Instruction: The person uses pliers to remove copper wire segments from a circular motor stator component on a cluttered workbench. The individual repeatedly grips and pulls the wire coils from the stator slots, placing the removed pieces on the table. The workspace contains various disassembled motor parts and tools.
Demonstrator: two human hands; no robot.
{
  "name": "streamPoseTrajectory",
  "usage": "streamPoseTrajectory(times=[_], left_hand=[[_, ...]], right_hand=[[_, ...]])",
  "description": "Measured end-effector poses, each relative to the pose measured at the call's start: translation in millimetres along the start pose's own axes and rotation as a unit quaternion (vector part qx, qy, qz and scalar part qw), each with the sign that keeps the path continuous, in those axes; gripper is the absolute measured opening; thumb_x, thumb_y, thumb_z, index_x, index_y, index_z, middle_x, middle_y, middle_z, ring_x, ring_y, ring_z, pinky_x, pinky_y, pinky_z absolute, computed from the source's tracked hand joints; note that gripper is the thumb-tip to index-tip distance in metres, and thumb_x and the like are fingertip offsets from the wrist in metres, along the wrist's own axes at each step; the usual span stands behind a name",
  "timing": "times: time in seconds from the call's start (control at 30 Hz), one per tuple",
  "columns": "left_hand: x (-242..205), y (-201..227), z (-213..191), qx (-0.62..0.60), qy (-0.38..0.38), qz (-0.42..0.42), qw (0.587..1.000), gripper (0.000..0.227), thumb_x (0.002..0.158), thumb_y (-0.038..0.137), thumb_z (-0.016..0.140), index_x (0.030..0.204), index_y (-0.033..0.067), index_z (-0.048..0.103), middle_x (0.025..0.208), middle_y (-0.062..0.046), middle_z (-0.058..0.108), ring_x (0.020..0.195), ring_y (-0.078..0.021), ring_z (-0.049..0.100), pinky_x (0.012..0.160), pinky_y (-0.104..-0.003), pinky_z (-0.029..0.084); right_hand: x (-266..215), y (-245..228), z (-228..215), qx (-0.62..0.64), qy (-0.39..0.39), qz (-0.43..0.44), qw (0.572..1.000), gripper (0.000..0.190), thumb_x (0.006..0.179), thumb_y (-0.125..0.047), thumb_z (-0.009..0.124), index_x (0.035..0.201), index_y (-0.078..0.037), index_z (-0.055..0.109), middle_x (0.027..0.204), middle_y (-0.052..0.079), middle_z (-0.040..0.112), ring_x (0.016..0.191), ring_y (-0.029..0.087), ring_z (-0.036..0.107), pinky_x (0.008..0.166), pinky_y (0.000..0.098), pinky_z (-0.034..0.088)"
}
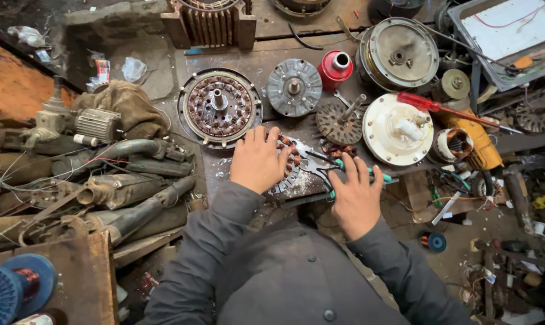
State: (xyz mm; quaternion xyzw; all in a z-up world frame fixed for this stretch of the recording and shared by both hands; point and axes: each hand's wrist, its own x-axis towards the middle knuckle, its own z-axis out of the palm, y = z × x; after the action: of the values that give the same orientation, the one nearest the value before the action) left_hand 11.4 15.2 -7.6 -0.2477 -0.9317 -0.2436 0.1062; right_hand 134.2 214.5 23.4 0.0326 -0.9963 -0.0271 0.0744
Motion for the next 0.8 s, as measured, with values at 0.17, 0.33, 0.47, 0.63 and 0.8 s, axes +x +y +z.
streamPoseTrajectory(times=[0.17,0.33,0.47,0.63,0.8], left_hand=[[1,5,-5,0.001,-0.012,0.001,1.0,0.043,0.093,0.042,0.066,0.119,0.0074,0.062,0.102,-0.012,0.057,0.1,-0.0314,0.056,0.079,-0.045,0.045],[-3,-2,-14,-0.03,-0.019,0.045,0.998,0.042,0.091,0.038,0.068,0.12,0.0089,0.062,0.107,-0.011,0.059,0.104,-0.0299,0.057,0.081,-0.044,0.044],[-4,-9,-18,-0.051,-0.013,0.07,0.996,0.045,0.088,0.037,0.069,0.123,0.0088,0.062,0.108,-0.01,0.059,0.105,-0.0293,0.057,0.083,-0.043,0.045],[0,-9,-15,-0.03,-0.021,0.068,0.997,0.045,0.09,0.037,0.069,0.123,0.0073,0.062,0.107,-0.011,0.059,0.104,-0.0292,0.057,0.082,-0.043,0.045],[6,-1,-12,-0.022,-0.047,0.041,0.998,0.041,0.091,0.039,0.068,0.119,0.0082,0.063,0.105,-0.011,0.059,0.102,-0.0292,0.058,0.082,-0.043,0.045]], right_hand=[[2,17,11,0.014,-0.04,-0.059,0.997,0.042,0.07,-0.011,0.07,0.111,-0.011,0.067,0.133,0.018,0.056,0.124,0.036,0.051,0.106,0.0525,0.036],[11,58,56,0.515,-0.337,0.121,0.779,0.022,0.079,-0.002,0.054,0.094,-0.002,0.069,0.089,0.02,0.072,0.079,0.032,0.07,0.074,0.0442,0.058],[19,74,83,0.693,-0.417,0.071,0.583,0.024,0.075,0.002,0.056,0.096,0.003,0.067,0.099,0.018,0.076,0.086,0.03,0.074,0.083,0.0424,0.059],[20,79,59,0.619,-0.443,-0.005,0.648,0.046,0.077,0.002,0.063,0.122,-0.003,0.069,0.114,0.018,0.073,0.107,0.028,0.065,0.095,0.0398,0.049],[15,50,26,0.133,0.023,-0.21,0.968,0.053,0.057,-0.007,0.068,0.11,-0.004,0.07,0.131,0.022,0.062,0.114,0.04,0.062,0.096,0.051,0.046]])
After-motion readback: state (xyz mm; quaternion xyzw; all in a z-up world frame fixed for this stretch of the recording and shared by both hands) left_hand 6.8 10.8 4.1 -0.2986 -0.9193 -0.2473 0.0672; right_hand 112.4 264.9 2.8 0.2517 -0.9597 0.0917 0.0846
